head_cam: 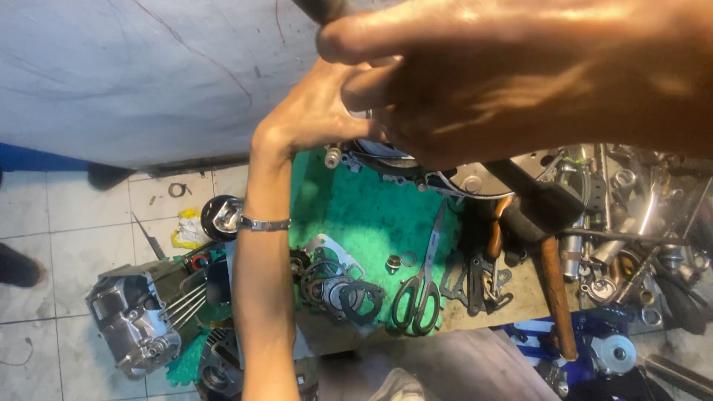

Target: The person works on a motorcycle engine crankcase on a workbench, fitting clutch components by hand and tightening bolts with a socket wrench. They position springs and plates on the clutch assembly, use the socket driver on fasteners, and steady the parts with the other hand while working.

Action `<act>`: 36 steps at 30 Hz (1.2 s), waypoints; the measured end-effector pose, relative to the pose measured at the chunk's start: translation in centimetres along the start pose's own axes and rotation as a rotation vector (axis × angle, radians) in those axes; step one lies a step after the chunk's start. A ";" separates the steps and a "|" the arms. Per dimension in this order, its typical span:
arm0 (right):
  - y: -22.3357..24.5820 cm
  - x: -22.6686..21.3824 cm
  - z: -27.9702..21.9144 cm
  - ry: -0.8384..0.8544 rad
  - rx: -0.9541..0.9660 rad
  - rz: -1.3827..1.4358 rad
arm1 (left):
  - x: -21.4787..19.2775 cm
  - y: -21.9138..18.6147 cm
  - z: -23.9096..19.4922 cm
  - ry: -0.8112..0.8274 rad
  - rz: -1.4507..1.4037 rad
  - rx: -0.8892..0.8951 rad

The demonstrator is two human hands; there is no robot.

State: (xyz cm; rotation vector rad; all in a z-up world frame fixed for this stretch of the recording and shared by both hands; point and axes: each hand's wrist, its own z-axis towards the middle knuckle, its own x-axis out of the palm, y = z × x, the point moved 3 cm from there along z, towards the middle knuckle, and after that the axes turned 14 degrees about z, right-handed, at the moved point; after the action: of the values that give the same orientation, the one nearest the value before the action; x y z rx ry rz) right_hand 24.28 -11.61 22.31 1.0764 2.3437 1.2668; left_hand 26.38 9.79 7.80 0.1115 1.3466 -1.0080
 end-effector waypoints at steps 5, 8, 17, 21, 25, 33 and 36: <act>1.1 1.1 -0.1 -0.098 -0.460 -0.868 | -2.2 -2.1 1.1 -0.057 -0.191 0.141; 1.3 2.2 -0.1 -0.148 -0.698 -1.298 | -1.0 -0.4 1.3 -0.095 -0.178 0.016; 4.6 6.8 -0.8 -0.335 0.290 -1.080 | -0.1 0.4 0.2 -0.092 -0.220 0.058; 2.3 2.9 -1.0 -0.330 0.443 -1.215 | -1.3 -1.0 0.5 -0.071 -0.157 -0.028; 2.1 2.2 -1.3 -0.162 -0.580 -1.684 | -0.9 -0.8 0.2 -0.099 -0.143 -0.008; 3.7 7.2 0.3 0.324 0.012 -2.563 | 0.0 0.6 0.2 -0.141 -0.008 0.018; 3.9 8.2 0.8 0.238 0.012 -2.376 | 0.4 1.6 -0.2 -0.130 -0.046 0.061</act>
State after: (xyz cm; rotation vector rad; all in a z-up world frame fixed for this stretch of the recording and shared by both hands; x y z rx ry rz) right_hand 20.95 -3.91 25.90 -1.6650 1.6757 0.1731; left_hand 27.26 10.65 6.60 0.0599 1.2049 -1.0773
